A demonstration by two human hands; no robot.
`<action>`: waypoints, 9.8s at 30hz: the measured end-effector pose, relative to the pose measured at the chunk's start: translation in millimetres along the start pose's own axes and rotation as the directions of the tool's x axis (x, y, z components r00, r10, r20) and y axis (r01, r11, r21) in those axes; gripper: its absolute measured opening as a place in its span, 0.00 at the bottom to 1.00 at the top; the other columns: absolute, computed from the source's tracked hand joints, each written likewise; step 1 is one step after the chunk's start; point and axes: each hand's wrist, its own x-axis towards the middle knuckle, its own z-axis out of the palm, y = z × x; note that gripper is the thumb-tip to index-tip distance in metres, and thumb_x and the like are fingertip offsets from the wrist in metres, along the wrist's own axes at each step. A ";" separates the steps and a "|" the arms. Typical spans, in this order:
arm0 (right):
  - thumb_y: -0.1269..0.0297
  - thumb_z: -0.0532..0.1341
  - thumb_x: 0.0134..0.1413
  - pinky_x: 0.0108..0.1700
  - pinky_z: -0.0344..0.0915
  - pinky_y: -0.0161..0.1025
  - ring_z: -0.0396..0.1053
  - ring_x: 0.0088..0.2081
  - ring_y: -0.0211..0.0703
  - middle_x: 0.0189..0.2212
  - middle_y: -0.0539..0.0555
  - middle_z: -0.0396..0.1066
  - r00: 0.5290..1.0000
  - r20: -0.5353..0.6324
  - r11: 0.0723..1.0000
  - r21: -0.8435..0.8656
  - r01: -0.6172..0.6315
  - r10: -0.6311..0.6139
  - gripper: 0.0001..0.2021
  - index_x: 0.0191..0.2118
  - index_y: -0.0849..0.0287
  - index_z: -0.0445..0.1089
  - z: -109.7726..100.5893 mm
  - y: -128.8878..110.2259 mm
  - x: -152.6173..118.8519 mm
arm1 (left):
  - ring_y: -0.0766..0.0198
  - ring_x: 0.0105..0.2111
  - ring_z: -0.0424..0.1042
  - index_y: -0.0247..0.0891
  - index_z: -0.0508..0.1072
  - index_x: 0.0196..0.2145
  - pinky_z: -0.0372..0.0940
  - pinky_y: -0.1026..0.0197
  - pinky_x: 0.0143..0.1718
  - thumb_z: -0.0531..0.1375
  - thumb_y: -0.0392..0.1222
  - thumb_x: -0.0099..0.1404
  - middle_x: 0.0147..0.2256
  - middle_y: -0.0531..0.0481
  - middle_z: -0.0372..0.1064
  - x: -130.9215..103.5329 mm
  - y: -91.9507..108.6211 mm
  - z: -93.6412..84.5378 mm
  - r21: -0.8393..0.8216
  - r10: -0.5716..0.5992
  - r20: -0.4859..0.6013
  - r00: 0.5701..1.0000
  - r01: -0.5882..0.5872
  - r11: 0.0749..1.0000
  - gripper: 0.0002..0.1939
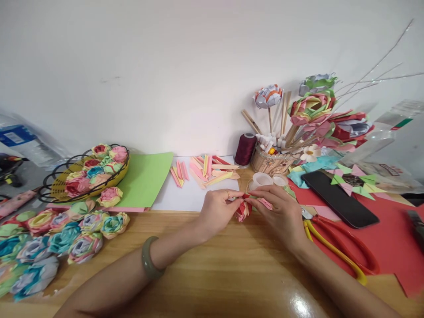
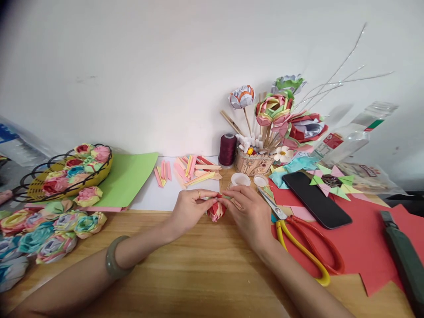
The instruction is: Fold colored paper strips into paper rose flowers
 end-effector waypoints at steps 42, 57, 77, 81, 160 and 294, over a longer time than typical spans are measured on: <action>0.71 0.63 0.47 0.32 0.63 0.39 0.66 0.31 0.41 0.29 0.54 0.71 0.924 -0.119 0.932 -0.059 0.358 -0.363 0.08 0.35 0.57 0.67 -6.3 0.1 1.4 | 0.68 0.32 0.69 0.36 0.67 0.26 0.66 0.66 0.33 0.51 0.28 0.59 0.29 0.49 0.69 5.3 -1.7 -16.3 0.390 0.790 0.194 0.581 -0.785 0.481 0.09; 0.67 0.57 0.55 0.33 0.59 0.35 0.62 0.30 0.38 0.26 0.51 0.64 0.951 0.292 0.903 0.429 -0.039 -0.098 0.05 0.28 0.58 0.63 -11.3 -1.1 7.1 | 0.68 0.33 0.67 0.34 0.68 0.28 0.62 0.63 0.38 0.61 0.38 0.52 0.30 0.51 0.67 14.1 13.3 -24.8 0.036 0.052 0.375 0.926 -0.071 0.997 0.06; 0.58 0.55 0.55 0.32 0.57 0.35 0.61 0.29 0.37 0.25 0.48 0.64 0.762 0.642 0.745 0.470 -0.473 0.079 0.10 0.29 0.59 0.63 -8.5 -0.7 8.4 | 0.72 0.25 0.66 0.31 0.72 0.25 0.60 0.66 0.32 0.62 0.30 0.44 0.24 0.52 0.69 19.8 7.8 -30.3 -0.157 -0.250 0.480 0.841 0.362 0.919 0.06; 0.58 0.57 0.53 0.32 0.58 0.35 0.62 0.29 0.37 0.26 0.49 0.65 0.742 0.666 0.710 0.482 -0.513 0.084 0.10 0.30 0.59 0.64 -8.5 2.6 8.8 | 0.72 0.24 0.66 0.31 0.72 0.24 0.60 0.66 0.30 0.61 0.30 0.44 0.23 0.53 0.68 20.0 6.0 -28.9 -0.160 -0.294 0.442 0.847 0.397 0.904 0.06; 0.57 0.58 0.49 0.35 0.62 0.37 0.67 0.32 0.40 0.30 0.53 0.72 0.595 0.785 0.650 0.364 -0.667 0.171 0.13 0.33 0.62 0.71 3.0 9.2 6.5 | 0.71 0.24 0.66 0.31 0.73 0.23 0.61 0.67 0.28 0.64 0.34 0.43 0.22 0.53 0.69 27.8 1.7 -37.7 0.037 -0.306 0.426 0.851 0.322 0.946 0.06; 0.73 0.58 0.51 0.30 0.60 0.37 0.60 0.31 0.39 0.28 0.52 0.61 0.975 -0.041 0.961 0.162 0.224 -0.220 0.12 0.43 0.57 0.67 -16.2 -23.5 5.3 | 0.70 0.24 0.63 0.40 0.60 0.41 0.64 0.65 0.25 0.58 0.30 0.42 0.25 0.56 0.64 5.5 15.6 -11.2 -0.493 -0.120 0.546 0.829 0.433 0.755 0.25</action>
